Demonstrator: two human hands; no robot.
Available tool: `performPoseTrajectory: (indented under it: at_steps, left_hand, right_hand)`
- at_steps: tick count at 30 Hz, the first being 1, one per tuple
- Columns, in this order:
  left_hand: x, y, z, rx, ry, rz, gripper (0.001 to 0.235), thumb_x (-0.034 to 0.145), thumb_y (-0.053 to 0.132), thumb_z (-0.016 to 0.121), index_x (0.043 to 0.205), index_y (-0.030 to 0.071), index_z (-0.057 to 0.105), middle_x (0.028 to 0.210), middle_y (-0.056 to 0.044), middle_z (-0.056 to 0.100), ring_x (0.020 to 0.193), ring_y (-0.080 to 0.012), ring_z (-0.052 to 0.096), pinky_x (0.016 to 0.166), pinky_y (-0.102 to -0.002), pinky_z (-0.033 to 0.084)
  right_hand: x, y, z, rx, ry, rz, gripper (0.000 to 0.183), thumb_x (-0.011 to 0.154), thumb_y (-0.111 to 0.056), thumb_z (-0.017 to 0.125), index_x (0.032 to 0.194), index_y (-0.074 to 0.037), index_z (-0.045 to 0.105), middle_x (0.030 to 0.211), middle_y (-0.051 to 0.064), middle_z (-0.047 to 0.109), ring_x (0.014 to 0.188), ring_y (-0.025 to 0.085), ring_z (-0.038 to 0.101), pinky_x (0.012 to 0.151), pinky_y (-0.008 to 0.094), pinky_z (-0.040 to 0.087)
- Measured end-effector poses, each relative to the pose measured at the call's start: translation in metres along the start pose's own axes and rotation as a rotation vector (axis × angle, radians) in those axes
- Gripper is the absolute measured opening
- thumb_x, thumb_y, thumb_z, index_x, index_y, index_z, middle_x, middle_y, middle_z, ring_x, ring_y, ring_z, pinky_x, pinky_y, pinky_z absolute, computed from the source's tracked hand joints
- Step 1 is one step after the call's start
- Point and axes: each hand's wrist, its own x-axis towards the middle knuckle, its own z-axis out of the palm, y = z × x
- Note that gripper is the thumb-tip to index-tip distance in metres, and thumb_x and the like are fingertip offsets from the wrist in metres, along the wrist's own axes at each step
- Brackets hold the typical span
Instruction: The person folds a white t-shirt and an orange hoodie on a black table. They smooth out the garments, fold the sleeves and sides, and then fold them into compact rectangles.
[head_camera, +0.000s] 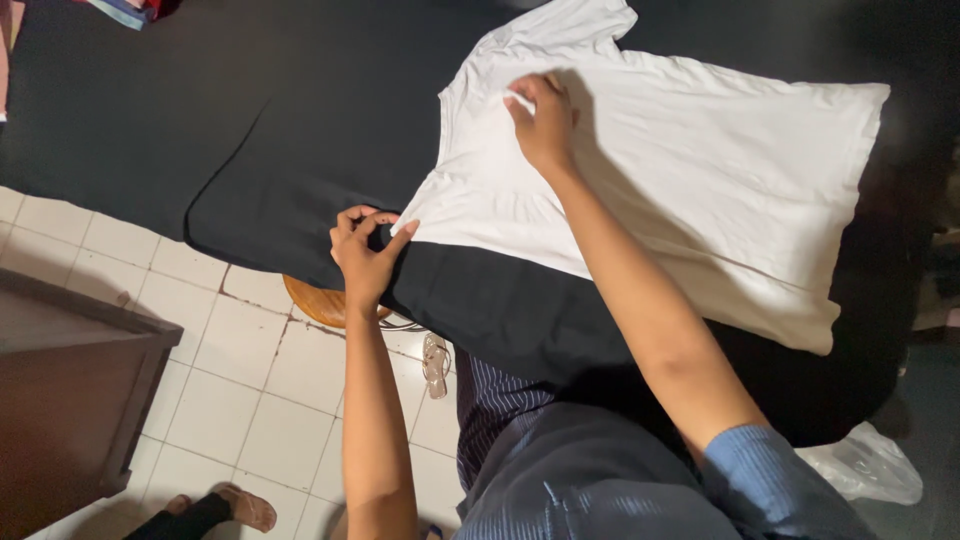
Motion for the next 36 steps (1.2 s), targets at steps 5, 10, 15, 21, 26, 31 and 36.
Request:
performPoseTrajectory:
  at_steps: [5,10,15,21,26,31,36]
  left_hand:
    - [-0.001,0.0,0.002,0.041,0.002,0.0,0.027,0.078,0.037,0.091,0.093,0.017,0.081,0.115,0.0,0.058,0.11,-0.024,0.05,0.098,-0.039,0.042]
    - [-0.006,0.019,-0.003,0.175,0.015,0.06,0.034,0.08,0.033,0.09,0.106,0.015,0.077,0.122,-0.006,0.057,0.117,-0.0293,0.048,0.102,-0.046,0.035]
    - [-0.025,0.067,0.017,0.426,0.184,0.338,0.048,0.083,0.015,0.081,0.129,0.011,0.069,0.137,-0.01,0.059,0.127,-0.0328,0.051,0.106,-0.052,0.034]
    - [-0.019,0.125,0.092,0.015,-0.396,0.635,0.043,0.093,-0.002,0.062,0.134,0.01,0.067,0.133,-0.009,0.069,0.118,-0.0315,0.06,0.103,-0.043,0.046]
    - [-0.007,0.142,0.135,0.21,-0.432,0.764,0.037,0.089,0.008,0.071,0.125,0.003,0.067,0.125,-0.012,0.067,0.11,-0.034,0.059,0.09,-0.045,0.045]
    - [-0.002,0.137,0.137,0.231,-0.424,0.737,0.029,0.088,0.012,0.075,0.114,0.003,0.068,0.121,-0.015,0.063,0.109,-0.0356,0.057,0.09,-0.046,0.045]
    - [-0.014,0.133,0.139,0.16,-0.386,0.631,0.02,0.096,0.01,0.071,0.114,0.0,0.066,0.118,-0.017,0.056,0.105,-0.0376,0.054,0.089,-0.047,0.044]
  right_hand:
    - [-0.004,-0.017,-0.022,-0.009,0.043,-0.271,0.034,0.095,-0.007,0.074,0.128,-0.01,0.069,0.125,0.007,0.072,0.119,0.027,0.065,0.101,0.04,0.046]
    - [-0.053,-0.017,-0.081,0.226,0.013,-0.293,0.029,0.104,-0.007,0.069,0.132,-0.007,0.066,0.132,0.008,0.07,0.123,0.022,0.064,0.103,0.036,0.051]
    - [-0.138,0.009,-0.202,0.121,0.024,0.033,0.017,0.105,-0.012,0.067,0.121,-0.008,0.074,0.109,0.003,0.073,0.102,0.013,0.07,0.082,0.027,0.05]
    - [-0.199,0.034,-0.312,-0.262,-0.07,0.033,0.018,0.1,-0.015,0.074,0.117,-0.008,0.075,0.11,0.007,0.072,0.107,0.021,0.064,0.09,0.033,0.05]
    - [-0.23,0.051,-0.366,-0.301,-0.174,0.3,0.028,0.086,-0.021,0.081,0.11,-0.009,0.074,0.107,0.009,0.065,0.099,0.023,0.061,0.085,0.035,0.05]
    - [-0.249,0.068,-0.391,-0.32,-0.175,0.214,0.024,0.083,-0.018,0.085,0.097,-0.006,0.07,0.099,0.008,0.061,0.096,0.022,0.057,0.083,0.033,0.049]
    - [-0.259,0.075,-0.377,-0.002,0.091,0.191,0.018,0.098,-0.012,0.077,0.108,-0.005,0.063,0.103,0.001,0.063,0.099,0.01,0.06,0.09,0.026,0.045]
